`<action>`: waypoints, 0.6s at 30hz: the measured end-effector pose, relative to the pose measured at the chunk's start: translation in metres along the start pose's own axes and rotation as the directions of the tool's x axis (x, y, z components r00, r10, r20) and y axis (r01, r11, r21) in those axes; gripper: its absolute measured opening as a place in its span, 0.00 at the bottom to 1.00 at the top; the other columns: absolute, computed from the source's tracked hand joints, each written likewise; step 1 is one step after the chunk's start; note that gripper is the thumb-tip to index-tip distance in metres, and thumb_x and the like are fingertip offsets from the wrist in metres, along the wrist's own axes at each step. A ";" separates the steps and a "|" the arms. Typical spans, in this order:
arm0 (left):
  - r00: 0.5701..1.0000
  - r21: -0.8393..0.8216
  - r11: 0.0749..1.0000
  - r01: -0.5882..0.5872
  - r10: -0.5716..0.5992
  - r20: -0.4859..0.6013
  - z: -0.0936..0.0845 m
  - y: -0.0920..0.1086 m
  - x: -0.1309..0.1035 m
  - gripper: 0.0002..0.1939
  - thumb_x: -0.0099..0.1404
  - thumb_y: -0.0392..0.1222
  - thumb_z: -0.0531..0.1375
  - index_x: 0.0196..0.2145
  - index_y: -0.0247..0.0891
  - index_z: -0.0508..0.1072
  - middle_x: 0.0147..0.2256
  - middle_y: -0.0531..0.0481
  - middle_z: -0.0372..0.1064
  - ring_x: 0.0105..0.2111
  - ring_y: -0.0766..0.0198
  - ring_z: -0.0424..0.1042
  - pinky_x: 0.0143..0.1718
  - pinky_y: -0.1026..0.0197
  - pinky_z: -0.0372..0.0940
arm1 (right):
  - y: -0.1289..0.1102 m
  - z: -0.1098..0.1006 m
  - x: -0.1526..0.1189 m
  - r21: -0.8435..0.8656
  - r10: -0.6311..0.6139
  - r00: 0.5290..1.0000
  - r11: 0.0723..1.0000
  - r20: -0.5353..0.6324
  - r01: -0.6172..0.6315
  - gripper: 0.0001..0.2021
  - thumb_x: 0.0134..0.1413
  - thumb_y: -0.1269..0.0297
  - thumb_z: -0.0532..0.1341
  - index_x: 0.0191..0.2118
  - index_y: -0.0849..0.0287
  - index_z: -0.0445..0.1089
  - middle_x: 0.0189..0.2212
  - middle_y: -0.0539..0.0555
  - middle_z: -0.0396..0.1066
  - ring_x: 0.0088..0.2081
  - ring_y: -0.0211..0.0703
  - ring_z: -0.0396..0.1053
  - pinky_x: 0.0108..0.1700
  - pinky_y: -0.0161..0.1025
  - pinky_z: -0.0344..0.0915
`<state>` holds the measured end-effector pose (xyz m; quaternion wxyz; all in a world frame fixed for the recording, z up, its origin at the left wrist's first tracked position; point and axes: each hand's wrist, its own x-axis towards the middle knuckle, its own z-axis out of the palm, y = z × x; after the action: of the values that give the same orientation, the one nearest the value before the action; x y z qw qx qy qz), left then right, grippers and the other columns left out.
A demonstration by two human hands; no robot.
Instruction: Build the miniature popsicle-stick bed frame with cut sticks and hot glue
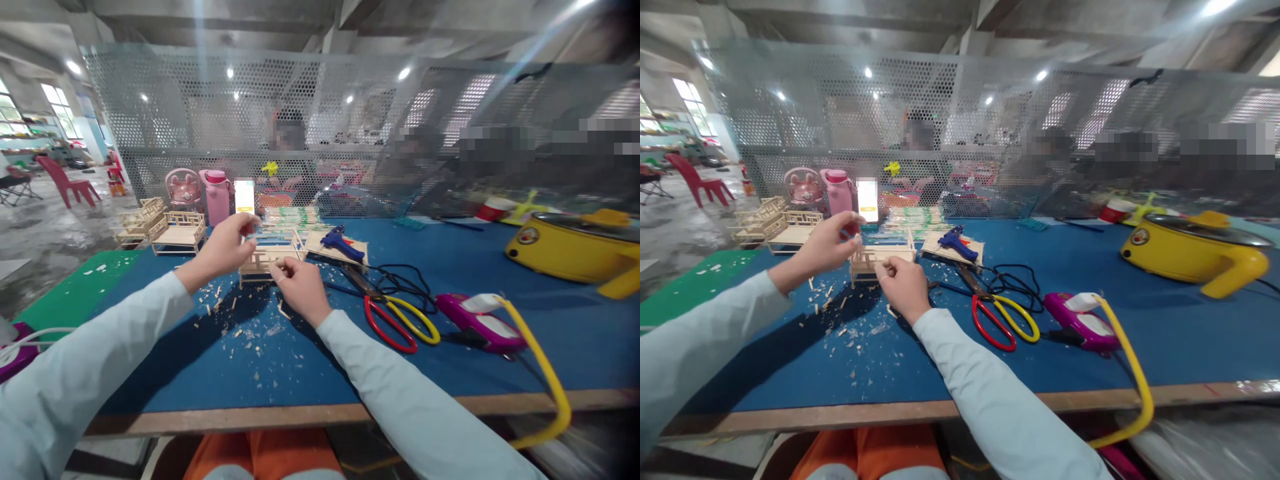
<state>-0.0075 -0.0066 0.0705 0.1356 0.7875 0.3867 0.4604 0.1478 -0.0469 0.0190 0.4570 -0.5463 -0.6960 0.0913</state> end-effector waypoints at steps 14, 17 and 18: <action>0.941 -0.283 0.911 0.301 -0.235 0.243 0.041 -0.015 -0.073 0.15 0.59 0.48 0.54 0.29 0.34 0.75 0.27 0.51 0.71 0.29 0.65 0.65 0.32 0.65 0.59 | -0.001 -0.001 -0.017 -0.378 -0.087 0.966 0.909 0.244 0.177 0.10 0.52 0.64 0.55 0.25 0.58 0.70 0.23 0.52 0.73 0.26 0.39 0.66 0.28 0.33 0.53; 0.923 -0.286 0.900 0.329 -0.242 0.299 0.040 -0.013 -0.078 0.15 0.59 0.48 0.54 0.30 0.34 0.75 0.27 0.51 0.71 0.28 0.66 0.65 0.31 0.65 0.58 | -0.007 -0.002 -0.020 -0.459 -0.095 0.948 0.857 0.305 0.233 0.09 0.53 0.65 0.55 0.29 0.57 0.72 0.29 0.54 0.75 0.32 0.42 0.70 0.31 0.34 0.55; 0.912 -0.302 0.883 0.360 -0.265 0.313 0.040 -0.013 -0.079 0.16 0.58 0.49 0.55 0.29 0.33 0.74 0.24 0.52 0.70 0.26 0.67 0.64 0.29 0.66 0.58 | -0.009 -0.003 -0.021 -0.459 -0.101 0.934 0.849 0.342 0.260 0.09 0.53 0.65 0.55 0.30 0.57 0.72 0.30 0.55 0.75 0.33 0.43 0.70 0.31 0.34 0.56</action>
<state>-0.0019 -0.0502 -0.0074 0.3976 0.7305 0.3993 0.3857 0.1435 -0.0697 0.0150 0.1944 -0.5558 -0.8066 -0.0518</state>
